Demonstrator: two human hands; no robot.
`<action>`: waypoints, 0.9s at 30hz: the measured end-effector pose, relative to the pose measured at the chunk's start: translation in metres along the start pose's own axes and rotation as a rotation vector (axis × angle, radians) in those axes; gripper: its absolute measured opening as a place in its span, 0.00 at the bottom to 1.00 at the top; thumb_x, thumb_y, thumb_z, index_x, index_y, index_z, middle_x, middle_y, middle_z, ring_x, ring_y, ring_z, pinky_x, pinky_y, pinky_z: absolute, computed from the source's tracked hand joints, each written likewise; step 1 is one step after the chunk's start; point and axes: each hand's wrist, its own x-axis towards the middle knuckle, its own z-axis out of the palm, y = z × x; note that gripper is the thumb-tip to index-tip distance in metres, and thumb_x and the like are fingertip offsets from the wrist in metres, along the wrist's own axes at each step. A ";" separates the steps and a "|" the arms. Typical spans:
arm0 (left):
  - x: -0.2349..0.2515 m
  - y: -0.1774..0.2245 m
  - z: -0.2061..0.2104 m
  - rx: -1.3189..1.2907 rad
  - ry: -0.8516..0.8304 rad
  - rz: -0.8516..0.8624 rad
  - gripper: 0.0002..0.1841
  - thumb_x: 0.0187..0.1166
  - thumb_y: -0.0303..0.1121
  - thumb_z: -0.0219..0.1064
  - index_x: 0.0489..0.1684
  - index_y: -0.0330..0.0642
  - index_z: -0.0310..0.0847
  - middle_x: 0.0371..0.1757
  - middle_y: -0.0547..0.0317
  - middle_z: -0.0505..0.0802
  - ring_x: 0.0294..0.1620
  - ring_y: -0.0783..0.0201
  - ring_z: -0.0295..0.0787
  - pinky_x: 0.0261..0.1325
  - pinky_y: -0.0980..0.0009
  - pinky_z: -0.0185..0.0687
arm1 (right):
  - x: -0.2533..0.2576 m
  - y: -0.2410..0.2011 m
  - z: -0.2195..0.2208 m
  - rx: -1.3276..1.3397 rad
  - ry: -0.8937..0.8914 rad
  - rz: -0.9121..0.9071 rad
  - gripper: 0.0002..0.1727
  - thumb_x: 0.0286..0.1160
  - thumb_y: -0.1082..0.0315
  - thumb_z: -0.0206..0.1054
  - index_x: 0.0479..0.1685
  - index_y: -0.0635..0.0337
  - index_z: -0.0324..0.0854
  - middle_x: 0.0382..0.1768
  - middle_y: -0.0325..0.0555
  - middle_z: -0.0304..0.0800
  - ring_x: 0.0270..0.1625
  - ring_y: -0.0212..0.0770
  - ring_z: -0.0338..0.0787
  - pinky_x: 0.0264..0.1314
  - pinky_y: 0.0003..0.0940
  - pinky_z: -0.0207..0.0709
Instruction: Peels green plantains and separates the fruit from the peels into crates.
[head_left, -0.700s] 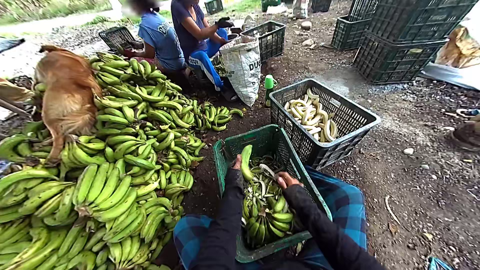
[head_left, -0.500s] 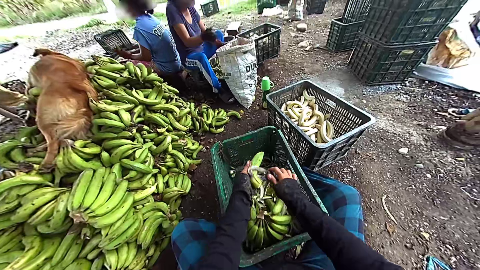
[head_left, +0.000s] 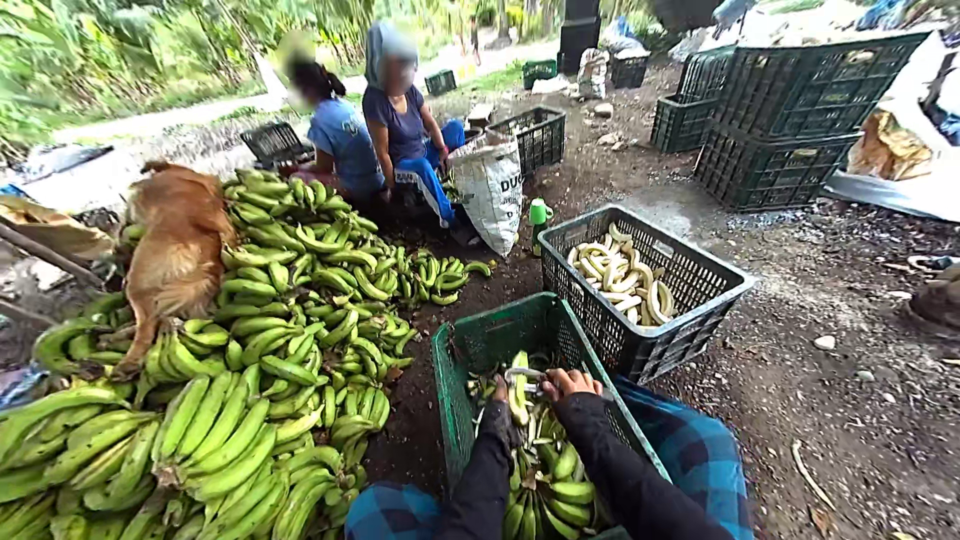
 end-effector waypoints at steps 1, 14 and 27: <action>-0.003 -0.005 0.004 -0.007 -0.003 -0.037 0.28 0.96 0.51 0.33 0.64 0.37 0.71 0.33 0.54 0.84 0.25 0.65 0.80 0.26 0.70 0.79 | 0.017 0.001 -0.005 -0.020 0.063 0.045 0.26 0.87 0.45 0.59 0.78 0.44 0.81 0.74 0.67 0.81 0.80 0.70 0.74 0.84 0.68 0.56; 0.011 -0.027 -0.024 -0.322 -0.263 0.133 0.23 0.95 0.44 0.31 0.49 0.42 0.74 0.29 0.59 0.89 0.24 0.68 0.87 0.25 0.73 0.85 | -0.012 -0.008 -0.002 0.110 0.046 -0.097 0.24 0.84 0.48 0.64 0.72 0.49 0.86 0.71 0.68 0.83 0.78 0.70 0.77 0.84 0.67 0.61; 0.034 0.017 -0.005 0.481 0.116 0.242 0.22 0.95 0.26 0.40 0.80 0.17 0.59 0.78 0.25 0.74 0.77 0.50 0.73 0.81 0.65 0.64 | -0.042 -0.008 0.000 0.072 -0.001 -0.017 0.27 0.86 0.48 0.61 0.77 0.52 0.81 0.73 0.70 0.81 0.79 0.73 0.76 0.82 0.73 0.58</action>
